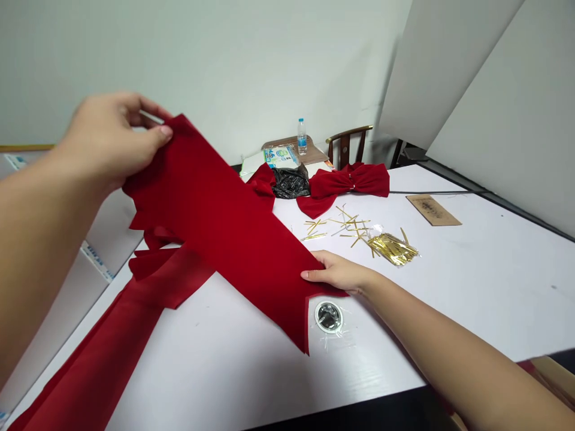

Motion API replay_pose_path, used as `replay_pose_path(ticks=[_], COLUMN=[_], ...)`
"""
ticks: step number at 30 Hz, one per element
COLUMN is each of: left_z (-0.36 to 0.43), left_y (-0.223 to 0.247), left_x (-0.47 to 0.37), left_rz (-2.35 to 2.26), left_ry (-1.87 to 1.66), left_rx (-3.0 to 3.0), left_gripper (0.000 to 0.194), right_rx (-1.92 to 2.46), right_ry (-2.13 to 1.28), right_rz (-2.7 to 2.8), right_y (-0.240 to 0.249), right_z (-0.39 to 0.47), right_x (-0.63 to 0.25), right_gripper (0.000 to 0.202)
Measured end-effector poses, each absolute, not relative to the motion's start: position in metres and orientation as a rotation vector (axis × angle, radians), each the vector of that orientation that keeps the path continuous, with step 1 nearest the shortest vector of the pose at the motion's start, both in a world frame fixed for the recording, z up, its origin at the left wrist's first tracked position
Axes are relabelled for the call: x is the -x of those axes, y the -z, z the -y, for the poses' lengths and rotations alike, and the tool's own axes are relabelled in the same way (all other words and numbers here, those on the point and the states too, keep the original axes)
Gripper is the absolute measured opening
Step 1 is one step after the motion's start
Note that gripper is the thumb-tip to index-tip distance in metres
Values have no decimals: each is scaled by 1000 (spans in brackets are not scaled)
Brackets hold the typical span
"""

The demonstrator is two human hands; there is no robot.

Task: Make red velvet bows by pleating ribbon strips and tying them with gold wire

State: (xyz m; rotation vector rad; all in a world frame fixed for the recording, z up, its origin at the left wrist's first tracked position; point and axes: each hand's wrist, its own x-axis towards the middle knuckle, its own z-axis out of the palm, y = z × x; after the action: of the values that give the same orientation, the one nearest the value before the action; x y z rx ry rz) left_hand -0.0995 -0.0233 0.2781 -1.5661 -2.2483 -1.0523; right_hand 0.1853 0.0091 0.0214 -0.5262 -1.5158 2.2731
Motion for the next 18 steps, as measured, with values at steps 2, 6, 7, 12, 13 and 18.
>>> replay_pose_path(ticks=[2, 6, 7, 12, 13, 18], left_z=[30, 46, 50, 72, 76, 88], left_y=[-271, -242, -231, -172, -160, -104], left_x=[118, 160, 168, 183, 182, 175], left_rz=[2358, 2486, 2537, 2607, 2619, 2616], left_ry=[1187, 1503, 1622, 2168, 2247, 2518], left_rx=[1521, 1340, 1257, 1190, 1179, 1029], left_gripper=[43, 34, 32, 19, 22, 56], right_rx=[563, 770, 825, 903, 894, 878], right_ry=[-2158, -1870, -1774, -1494, -1478, -1416], right_rz=[1628, 1619, 1575, 1293, 1235, 1005], right_y=[-25, -36, -38, -50, -51, -41], right_z=[-18, -38, -44, -64, -67, -74], right_x=[-190, -206, -210, -228, -229, -234], right_gripper=[50, 48, 47, 51, 54, 62])
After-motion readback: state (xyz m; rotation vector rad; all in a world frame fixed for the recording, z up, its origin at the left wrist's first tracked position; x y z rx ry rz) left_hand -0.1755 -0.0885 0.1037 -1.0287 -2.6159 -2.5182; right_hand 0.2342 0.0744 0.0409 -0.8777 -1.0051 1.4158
